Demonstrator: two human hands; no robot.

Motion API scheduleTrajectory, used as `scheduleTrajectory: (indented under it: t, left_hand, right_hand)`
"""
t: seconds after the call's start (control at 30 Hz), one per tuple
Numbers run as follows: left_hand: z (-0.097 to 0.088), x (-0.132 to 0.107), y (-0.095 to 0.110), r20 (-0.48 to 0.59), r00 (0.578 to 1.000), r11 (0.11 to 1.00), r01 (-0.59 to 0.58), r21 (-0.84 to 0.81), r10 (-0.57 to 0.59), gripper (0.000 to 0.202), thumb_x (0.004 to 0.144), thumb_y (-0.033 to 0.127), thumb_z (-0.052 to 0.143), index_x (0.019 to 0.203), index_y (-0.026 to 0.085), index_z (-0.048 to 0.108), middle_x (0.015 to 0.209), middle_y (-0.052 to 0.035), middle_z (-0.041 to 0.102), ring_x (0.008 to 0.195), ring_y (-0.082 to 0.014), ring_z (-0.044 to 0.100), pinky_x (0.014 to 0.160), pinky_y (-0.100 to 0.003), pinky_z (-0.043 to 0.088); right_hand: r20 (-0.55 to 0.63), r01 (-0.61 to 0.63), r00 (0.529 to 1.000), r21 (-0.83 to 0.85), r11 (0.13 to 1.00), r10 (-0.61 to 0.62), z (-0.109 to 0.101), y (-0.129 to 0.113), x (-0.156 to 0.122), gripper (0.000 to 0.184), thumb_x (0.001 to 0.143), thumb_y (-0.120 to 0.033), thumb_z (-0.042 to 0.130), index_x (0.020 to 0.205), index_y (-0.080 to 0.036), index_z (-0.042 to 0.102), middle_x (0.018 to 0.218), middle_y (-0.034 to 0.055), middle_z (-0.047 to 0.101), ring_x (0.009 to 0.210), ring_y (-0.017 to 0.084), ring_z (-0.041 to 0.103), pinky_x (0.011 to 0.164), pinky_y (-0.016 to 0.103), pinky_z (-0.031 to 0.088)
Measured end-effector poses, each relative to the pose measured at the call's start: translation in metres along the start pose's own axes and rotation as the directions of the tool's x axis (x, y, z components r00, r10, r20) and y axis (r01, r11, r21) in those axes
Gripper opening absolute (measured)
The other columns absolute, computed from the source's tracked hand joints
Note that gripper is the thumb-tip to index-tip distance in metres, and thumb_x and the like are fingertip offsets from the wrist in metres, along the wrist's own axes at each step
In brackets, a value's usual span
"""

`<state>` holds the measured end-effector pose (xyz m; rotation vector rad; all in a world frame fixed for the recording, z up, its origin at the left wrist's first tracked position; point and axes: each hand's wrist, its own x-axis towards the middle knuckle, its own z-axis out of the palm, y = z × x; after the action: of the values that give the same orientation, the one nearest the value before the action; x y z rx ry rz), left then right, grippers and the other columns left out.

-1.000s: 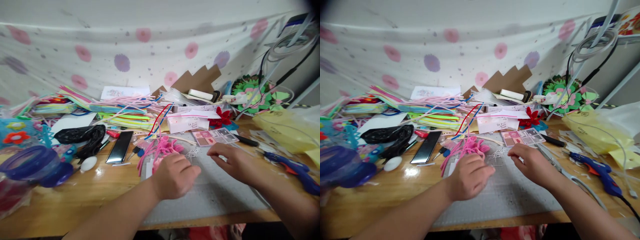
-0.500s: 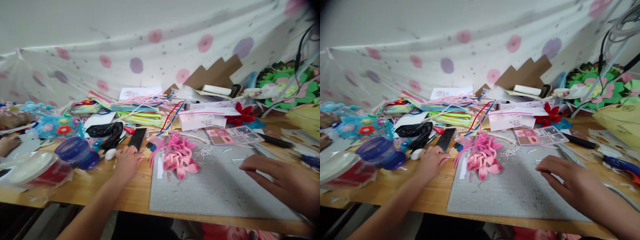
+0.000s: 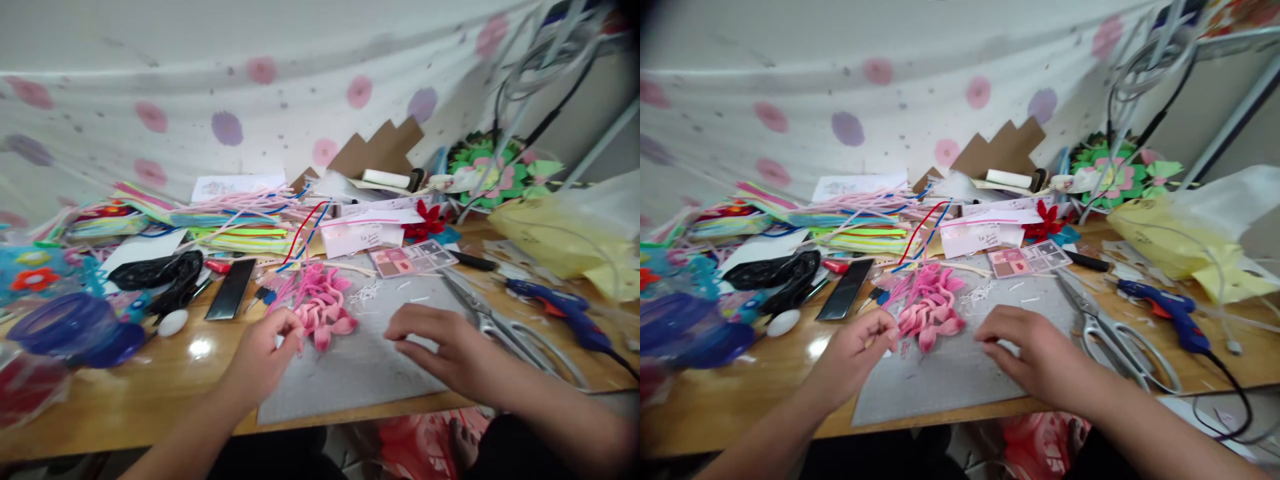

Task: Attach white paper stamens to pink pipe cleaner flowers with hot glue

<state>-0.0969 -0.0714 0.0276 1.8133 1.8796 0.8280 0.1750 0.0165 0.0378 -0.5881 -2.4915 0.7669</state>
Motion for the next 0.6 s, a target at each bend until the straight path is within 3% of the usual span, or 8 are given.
scheduleTrajectory:
  t: [0.07, 0.17, 0.27, 0.37, 0.5, 0.6]
  left_hand:
    - [0.020, 0.007, 0.026, 0.026, 1.000, 0.964, 0.015, -0.267, -0.008, 0.020, 0.086, 0.027, 0.046, 0.070, 0.020, 0.055, 0.064, 0.0014, 0.057, 0.063, -0.0158, 0.055, 0.062, -0.027, 0.041]
    - [0.049, 0.020, 0.052, 0.032, 0.999, 0.897, -0.006, -0.443, 0.023, 0.016, 0.086, 0.026, 0.049, 0.073, 0.019, 0.057, 0.066, 0.0011, 0.058, 0.066, -0.0155, 0.056, 0.064, -0.027, 0.042]
    - [0.067, 0.033, 0.065, 0.051, 0.998, 0.881, -0.019, -0.472, 0.049, 0.011, 0.084, 0.022, 0.051, 0.078, 0.018, 0.059, 0.067, 0.0010, 0.060, 0.066, -0.0152, 0.057, 0.064, -0.026, 0.042]
    - [0.075, 0.043, 0.072, 0.068, 0.993, 0.911, -0.058, -0.409, 0.093, 0.014, 0.084, 0.021, 0.050, 0.074, 0.018, 0.060, 0.067, 0.0006, 0.062, 0.066, -0.0150, 0.056, 0.063, -0.026, 0.040]
    - [0.082, 0.054, 0.079, 0.146, 0.984, 0.903, -0.027, -0.428, 0.099, 0.014, 0.084, 0.024, 0.049, 0.074, 0.020, 0.059, 0.068, 0.0010, 0.062, 0.064, -0.0153, 0.054, 0.062, -0.027, 0.040]
    - [0.089, 0.061, 0.084, 0.233, 0.969, 0.854, 0.052, -0.518, 0.082, 0.011, 0.080, 0.026, 0.051, 0.075, 0.020, 0.058, 0.067, 0.0009, 0.060, 0.066, -0.0163, 0.055, 0.062, -0.027, 0.041]
  right_hand:
    - [-0.038, 0.003, 0.999, 0.093, 0.996, 0.000, 0.008, -0.007, 0.009, 0.013, 0.088, -0.017, 0.057, 0.099, -0.020, 0.063, 0.091, 0.0040, 0.066, 0.082, 0.015, 0.061, 0.074, 0.027, 0.049]
    - [-0.139, -0.060, 0.986, 0.210, 0.976, 0.090, 0.016, -0.005, 0.016, 0.014, 0.082, -0.020, 0.065, 0.096, -0.019, 0.065, 0.087, 0.0037, 0.068, 0.075, 0.013, 0.061, 0.068, 0.025, 0.049]
    - [-0.188, -0.184, 0.948, 0.335, 0.924, 0.257, 0.019, 0.005, 0.014, 0.008, 0.080, -0.021, 0.067, 0.086, -0.017, 0.064, 0.076, 0.0015, 0.068, 0.067, 0.013, 0.062, 0.059, 0.022, 0.047]
    - [-0.222, -0.208, 0.924, 0.387, 0.898, 0.310, 0.017, 0.015, 0.008, 0.005, 0.080, -0.020, 0.066, 0.080, -0.018, 0.061, 0.070, -0.0002, 0.068, 0.064, 0.012, 0.062, 0.057, 0.021, 0.046]
    - [-0.364, -0.138, 0.908, 0.207, 0.969, 0.207, 0.009, 0.026, 0.000, 0.007, 0.082, -0.016, 0.061, 0.076, -0.018, 0.063, 0.067, -0.0003, 0.066, 0.061, 0.011, 0.059, 0.058, 0.021, 0.043]
    - [-0.383, -0.133, 0.914, 0.036, 0.990, 0.137, 0.002, 0.029, -0.005, 0.009, 0.079, -0.012, 0.058, 0.073, -0.017, 0.062, 0.066, 0.0003, 0.062, 0.061, 0.012, 0.056, 0.058, 0.022, 0.041]
